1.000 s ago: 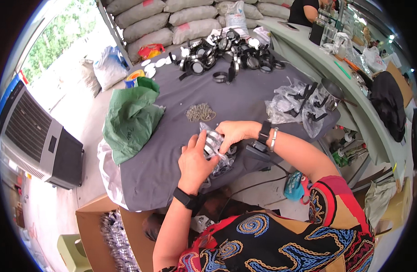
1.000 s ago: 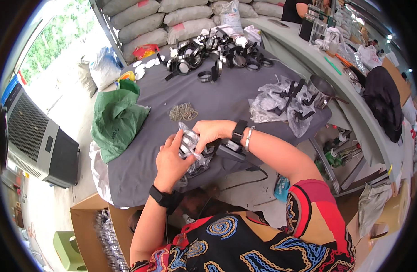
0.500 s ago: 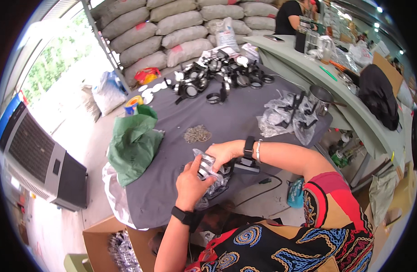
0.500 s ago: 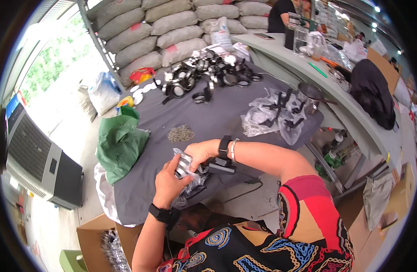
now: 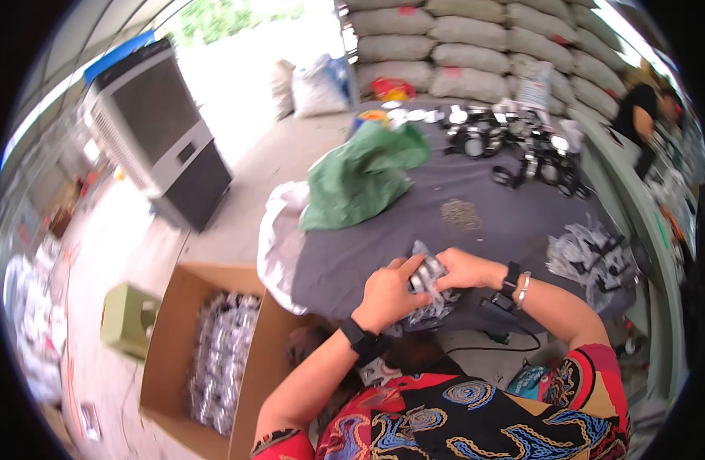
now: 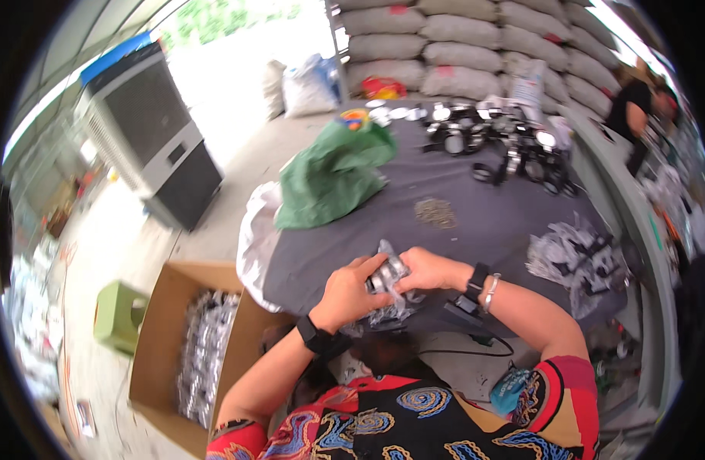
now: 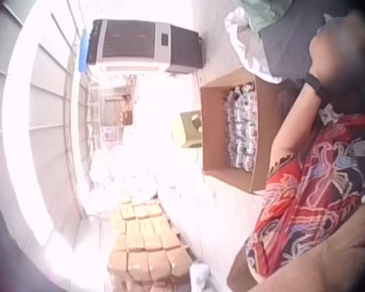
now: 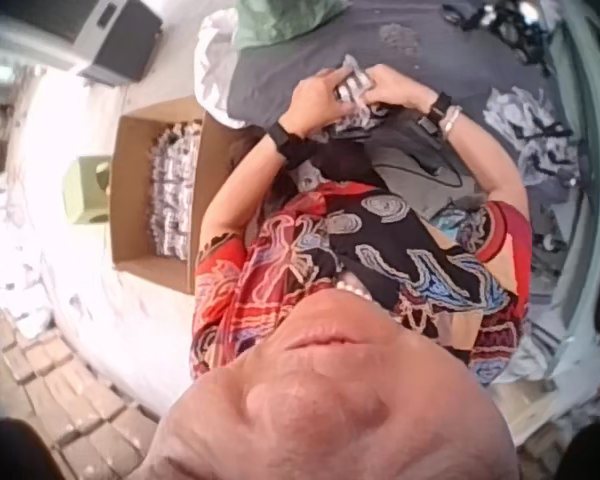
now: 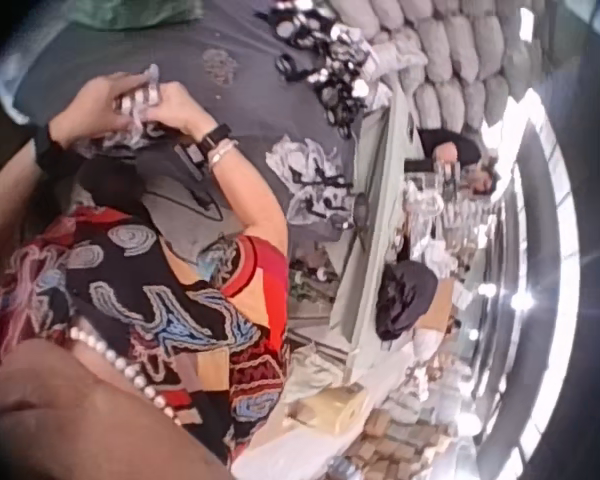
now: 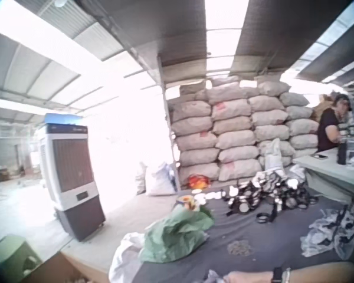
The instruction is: Packing small circular metal parts into plastic bags, securing them with rubber bands, and placing them into a cardboard box.
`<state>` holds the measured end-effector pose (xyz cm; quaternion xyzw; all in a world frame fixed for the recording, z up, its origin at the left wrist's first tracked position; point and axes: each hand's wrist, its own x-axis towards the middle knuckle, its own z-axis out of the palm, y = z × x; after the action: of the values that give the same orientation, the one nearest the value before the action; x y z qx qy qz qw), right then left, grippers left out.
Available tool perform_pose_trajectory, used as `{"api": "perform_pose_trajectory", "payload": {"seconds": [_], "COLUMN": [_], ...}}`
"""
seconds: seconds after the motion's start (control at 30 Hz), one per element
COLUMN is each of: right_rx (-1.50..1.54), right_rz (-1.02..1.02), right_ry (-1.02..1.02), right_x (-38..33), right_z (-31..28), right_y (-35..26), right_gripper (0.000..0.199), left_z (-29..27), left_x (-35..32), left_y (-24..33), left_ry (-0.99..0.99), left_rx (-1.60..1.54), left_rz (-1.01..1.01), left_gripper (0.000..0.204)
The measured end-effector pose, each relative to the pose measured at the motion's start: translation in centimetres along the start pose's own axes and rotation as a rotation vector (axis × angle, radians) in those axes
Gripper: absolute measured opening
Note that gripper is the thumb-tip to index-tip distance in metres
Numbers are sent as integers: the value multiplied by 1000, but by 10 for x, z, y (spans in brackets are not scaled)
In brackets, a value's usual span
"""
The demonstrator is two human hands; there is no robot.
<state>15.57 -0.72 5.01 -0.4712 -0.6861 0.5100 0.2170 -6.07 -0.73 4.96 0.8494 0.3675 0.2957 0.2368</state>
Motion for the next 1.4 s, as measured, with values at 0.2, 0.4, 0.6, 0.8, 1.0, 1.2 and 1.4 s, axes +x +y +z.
{"api": "perform_pose_trajectory", "payload": {"seconds": [0.2,0.4,0.6,0.8,1.0,1.2,1.4], "right_rx": [-43,-177,-103,-152,-210,-163,-226], "right_rz": [-170,-393,-227,-123,5,163,287], "right_ry": [-168,-529,-837,-1015,-1107,-1173,-1225], "right_x": [68,187,282,356,400,425,429], "right_z": [47,163,286,371,431,480,501], "right_y": [-80,-155,-223,-208,-137,-45,24], "right_gripper": [25,29,19,21,22,23,26], "left_z": [-92,-184,-268,-274,-217,-148,-88], "left_x": [-50,-158,-245,-305,-353,-388,-402], "left_y": [-15,-69,-130,-203,-276,-329,-350], "left_ry": [151,370,465,535,544,501,471], "left_rx": [69,4,-227,-282,-250,-119,-60], "left_rz": [-102,-373,-679,-802,-902,-936,-969], "left_gripper": [70,70,71,71,76,79,83]}}
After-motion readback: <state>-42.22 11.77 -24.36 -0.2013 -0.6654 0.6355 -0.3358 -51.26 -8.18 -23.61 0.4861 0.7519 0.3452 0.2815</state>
